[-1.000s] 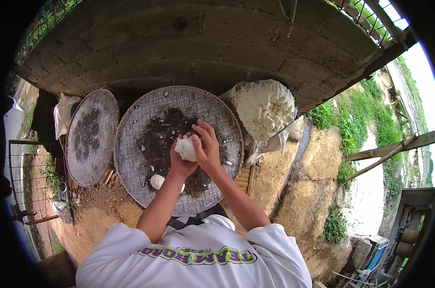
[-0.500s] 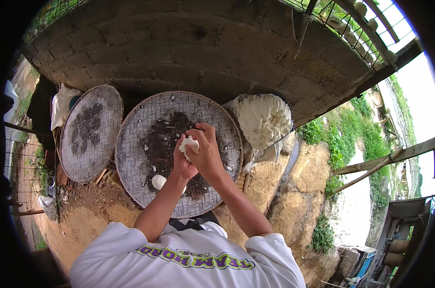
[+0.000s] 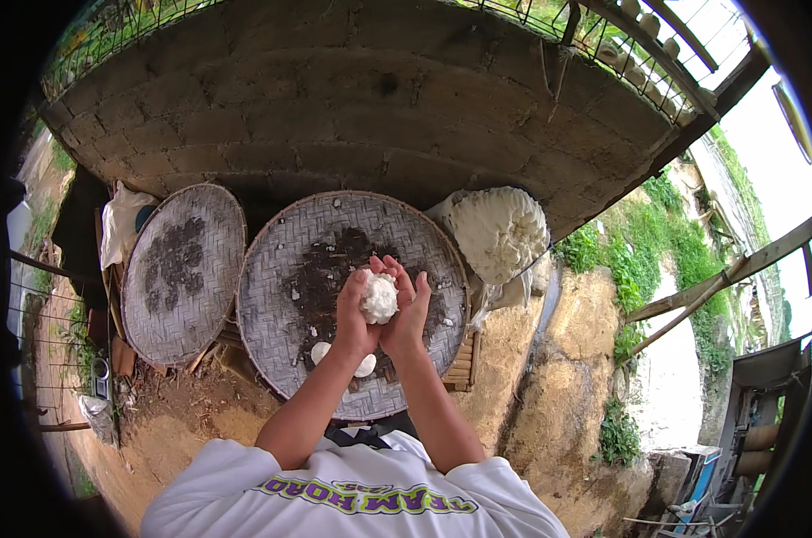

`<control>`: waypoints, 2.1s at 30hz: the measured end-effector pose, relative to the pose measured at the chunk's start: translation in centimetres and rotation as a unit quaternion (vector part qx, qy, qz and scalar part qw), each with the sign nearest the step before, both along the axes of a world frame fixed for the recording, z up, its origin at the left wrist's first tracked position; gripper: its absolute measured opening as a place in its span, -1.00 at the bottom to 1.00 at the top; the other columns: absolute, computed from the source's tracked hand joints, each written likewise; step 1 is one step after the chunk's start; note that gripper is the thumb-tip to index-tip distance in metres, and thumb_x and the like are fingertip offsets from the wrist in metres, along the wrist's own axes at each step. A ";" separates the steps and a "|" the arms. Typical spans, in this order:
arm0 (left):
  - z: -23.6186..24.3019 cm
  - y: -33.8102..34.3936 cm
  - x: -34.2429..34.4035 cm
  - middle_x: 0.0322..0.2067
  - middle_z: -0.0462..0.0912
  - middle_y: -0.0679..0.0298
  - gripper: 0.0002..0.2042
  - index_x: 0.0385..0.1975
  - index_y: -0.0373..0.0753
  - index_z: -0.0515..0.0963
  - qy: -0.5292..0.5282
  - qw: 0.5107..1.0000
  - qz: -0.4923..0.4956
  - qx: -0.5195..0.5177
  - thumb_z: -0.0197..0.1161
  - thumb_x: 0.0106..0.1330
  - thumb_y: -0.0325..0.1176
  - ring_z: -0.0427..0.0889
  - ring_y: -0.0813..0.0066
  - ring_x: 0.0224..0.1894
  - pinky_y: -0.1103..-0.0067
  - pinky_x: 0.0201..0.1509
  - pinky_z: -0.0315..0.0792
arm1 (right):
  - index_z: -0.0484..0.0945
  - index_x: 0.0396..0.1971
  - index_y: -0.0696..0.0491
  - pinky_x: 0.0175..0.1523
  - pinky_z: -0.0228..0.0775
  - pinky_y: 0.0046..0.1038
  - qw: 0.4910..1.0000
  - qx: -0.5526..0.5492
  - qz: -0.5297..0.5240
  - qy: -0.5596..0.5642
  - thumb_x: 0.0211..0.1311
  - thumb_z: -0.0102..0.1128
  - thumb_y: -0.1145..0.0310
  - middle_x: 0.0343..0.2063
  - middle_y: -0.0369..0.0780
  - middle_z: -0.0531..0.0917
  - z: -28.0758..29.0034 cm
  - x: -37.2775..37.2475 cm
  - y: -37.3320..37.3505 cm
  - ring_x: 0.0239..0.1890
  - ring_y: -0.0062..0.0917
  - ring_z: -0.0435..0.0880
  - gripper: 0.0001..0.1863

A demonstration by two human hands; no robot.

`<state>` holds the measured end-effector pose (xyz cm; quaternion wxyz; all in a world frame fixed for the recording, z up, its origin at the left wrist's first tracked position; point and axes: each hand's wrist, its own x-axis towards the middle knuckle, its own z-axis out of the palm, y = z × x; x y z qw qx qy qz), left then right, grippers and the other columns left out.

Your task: The person repeatedly pinches off portions of white dough from a large mass and rolls them into uniform balls, placing each finished ball onto a round woven tray. The process continues throughout the clip with consistent hand motions and growing accumulation of dough balls on the tray.

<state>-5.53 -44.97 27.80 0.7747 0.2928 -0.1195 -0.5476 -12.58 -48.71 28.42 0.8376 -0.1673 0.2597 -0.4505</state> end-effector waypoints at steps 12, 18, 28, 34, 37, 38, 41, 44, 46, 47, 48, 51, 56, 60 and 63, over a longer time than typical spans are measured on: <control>-1.0 4.5 0.7 0.40 0.36 0.10 -0.45 0.34 -0.13 0.38 0.077 0.991 -0.106 -0.033 -0.14 0.61 0.15 0.31 0.11 0.46 0.25 0.53 0.22 | 0.62 0.04 0.15 0.11 0.52 -0.33 0.809 -0.393 -0.158 0.408 0.60 0.07 0.16 -0.03 -0.14 0.68 1.4 0.1 6.8 -0.02 -0.37 0.69 -0.64; -0.4 5.6 1.7 0.34 0.44 0.14 -0.47 0.37 -0.02 0.32 0.178 0.953 -0.241 -0.046 -0.15 0.60 0.16 0.36 0.10 0.44 0.12 0.47 0.31 | 0.63 0.06 0.12 0.13 0.50 -0.25 0.623 -0.534 -0.206 0.533 0.33 0.36 0.22 0.00 -0.09 0.68 3.0 0.3 9.9 0.02 -0.18 0.68 -0.61; -1.2 5.7 4.1 0.10 0.59 0.14 -0.37 0.06 -0.17 0.50 0.176 0.908 -0.375 0.055 -0.24 0.56 0.30 0.59 0.21 0.19 0.28 0.32 0.48 | 0.63 0.02 0.16 -0.02 0.57 -0.40 0.722 -0.518 -0.156 0.431 0.28 0.40 0.31 -0.19 -0.15 0.74 1.8 -1.2 8.8 -0.20 -0.38 0.72 -0.63; -1.3 8.0 2.5 -0.03 0.63 0.17 -0.38 0.13 -0.20 0.44 0.062 0.983 -0.148 0.094 -0.18 0.56 0.29 0.61 0.27 0.10 0.32 0.24 0.52 | 0.55 0.16 0.22 0.08 0.55 -0.41 0.901 -0.264 -0.175 0.295 0.49 0.24 0.27 -0.05 -0.16 0.72 0.3 0.5 12.1 -0.04 -0.48 0.71 -0.60; -1.3 9.2 5.0 -0.03 0.63 0.19 -0.37 0.14 -0.18 0.46 0.120 0.951 -0.282 0.037 -0.19 0.56 0.31 0.62 0.28 0.11 0.28 0.26 0.51 | 0.56 0.17 0.23 0.15 0.51 -0.41 0.814 -0.417 -0.165 0.370 0.50 0.22 0.27 0.02 -0.16 0.69 0.7 0.2 12.3 0.01 -0.45 0.70 -0.59; -1.2 9.1 5.5 -0.01 0.63 0.19 -0.37 0.15 -0.16 0.46 0.129 0.935 -0.328 0.024 -0.19 0.55 0.32 0.60 0.27 0.15 0.25 0.30 0.49 | 0.58 0.14 0.24 0.14 0.52 -0.41 0.763 -0.482 -0.174 0.393 0.49 0.22 0.26 0.00 -0.16 0.70 0.8 0.1 12.0 0.00 -0.45 0.70 -0.60; -0.9 8.9 5.6 0.02 0.62 0.22 -0.44 0.17 -0.10 0.46 0.084 0.946 -0.300 0.093 -0.15 0.56 0.24 0.60 0.28 0.17 0.22 0.29 0.48 | 0.64 0.04 0.21 0.04 0.56 -0.40 0.829 -0.406 -0.101 0.372 0.48 0.24 0.26 -0.13 -0.19 0.73 1.0 0.2 11.2 -0.07 -0.51 0.71 -0.67; -0.3 9.0 3.7 0.09 0.59 0.20 -0.51 0.20 -0.13 0.43 0.082 0.972 -0.179 0.131 -0.11 0.55 0.11 0.57 0.28 0.18 0.27 0.29 0.46 | 0.65 0.04 0.19 0.10 0.53 -0.44 0.962 -0.116 -0.127 0.212 0.53 0.18 0.24 -0.11 -0.21 0.72 0.8 0.7 11.4 -0.03 -0.58 0.67 -0.66; 0.1 9.6 3.2 0.11 0.58 0.18 -0.48 0.20 -0.16 0.42 0.040 0.988 -0.110 0.102 -0.11 0.55 0.13 0.56 0.27 0.22 0.24 0.33 0.44 | 0.63 0.07 0.22 0.17 0.48 -0.43 0.958 -0.127 -0.164 0.200 0.56 0.12 0.19 -0.04 -0.19 0.70 0.5 1.0 12.5 0.04 -0.55 0.65 -0.61; 0.3 9.9 3.3 0.12 0.58 0.17 -0.47 0.21 -0.18 0.42 0.019 0.993 -0.085 0.084 -0.10 0.54 0.14 0.55 0.27 0.23 0.23 0.35 0.43 | 0.62 0.09 0.23 0.21 0.46 -0.43 0.963 -0.124 -0.150 0.187 0.57 0.09 0.17 -0.01 -0.18 0.69 0.5 1.0 12.8 0.07 -0.54 0.64 -0.59; 0.4 10.2 3.8 0.14 0.57 0.12 -0.45 0.20 -0.20 0.41 0.072 0.988 -0.133 0.016 -0.10 0.54 0.16 0.54 0.25 0.25 0.23 0.35 0.44 | 0.60 0.14 0.22 0.29 0.41 -0.40 0.929 -0.220 -0.110 0.278 0.58 0.07 0.15 0.08 -0.17 0.65 0.4 0.9 13.2 0.14 -0.51 0.61 -0.55; 0.6 10.2 5.7 0.12 0.60 0.11 -0.46 0.21 -0.19 0.41 0.185 0.935 -0.302 0.012 -0.11 0.54 0.15 0.59 0.21 0.22 0.22 0.30 0.50 | 0.60 0.14 0.22 0.28 0.39 -0.42 0.782 -0.465 -0.226 0.349 0.55 0.10 0.21 0.07 -0.17 0.66 0.4 0.3 13.1 0.14 -0.54 0.60 -0.59; 0.5 8.8 4.2 -0.04 0.65 0.21 -0.46 0.08 -0.16 0.44 0.152 0.958 -0.157 0.184 -0.09 0.50 0.21 0.66 0.21 0.03 0.20 0.18 0.54 | 0.60 0.09 0.22 0.03 0.54 -0.46 0.905 -0.254 -0.091 0.331 0.54 0.15 0.18 -0.08 -0.20 0.75 0.5 0.4 12.0 -0.15 -0.55 0.72 -0.60; 0.6 10.0 3.9 0.10 0.62 0.11 -0.41 0.11 -0.20 0.45 0.135 0.979 -0.114 0.098 -0.15 0.51 0.23 0.57 0.17 0.21 0.20 0.36 0.43 | 0.40 0.32 0.24 0.21 0.50 -0.40 0.934 -0.198 -0.150 0.258 0.61 0.01 0.10 -0.02 -0.11 0.73 0.3 0.9 12.8 0.08 -0.52 0.67 -0.45; 0.8 10.4 5.5 0.15 0.60 0.06 -0.38 0.10 -0.22 0.46 0.228 0.928 -0.285 0.070 -0.17 0.52 0.26 0.57 0.14 0.23 0.18 0.40 0.41 | 0.41 0.32 0.24 0.23 0.48 -0.41 0.826 -0.439 -0.222 0.274 0.62 -0.01 0.09 -0.03 -0.12 0.74 0.3 0.9 13.5 0.12 -0.52 0.64 -0.45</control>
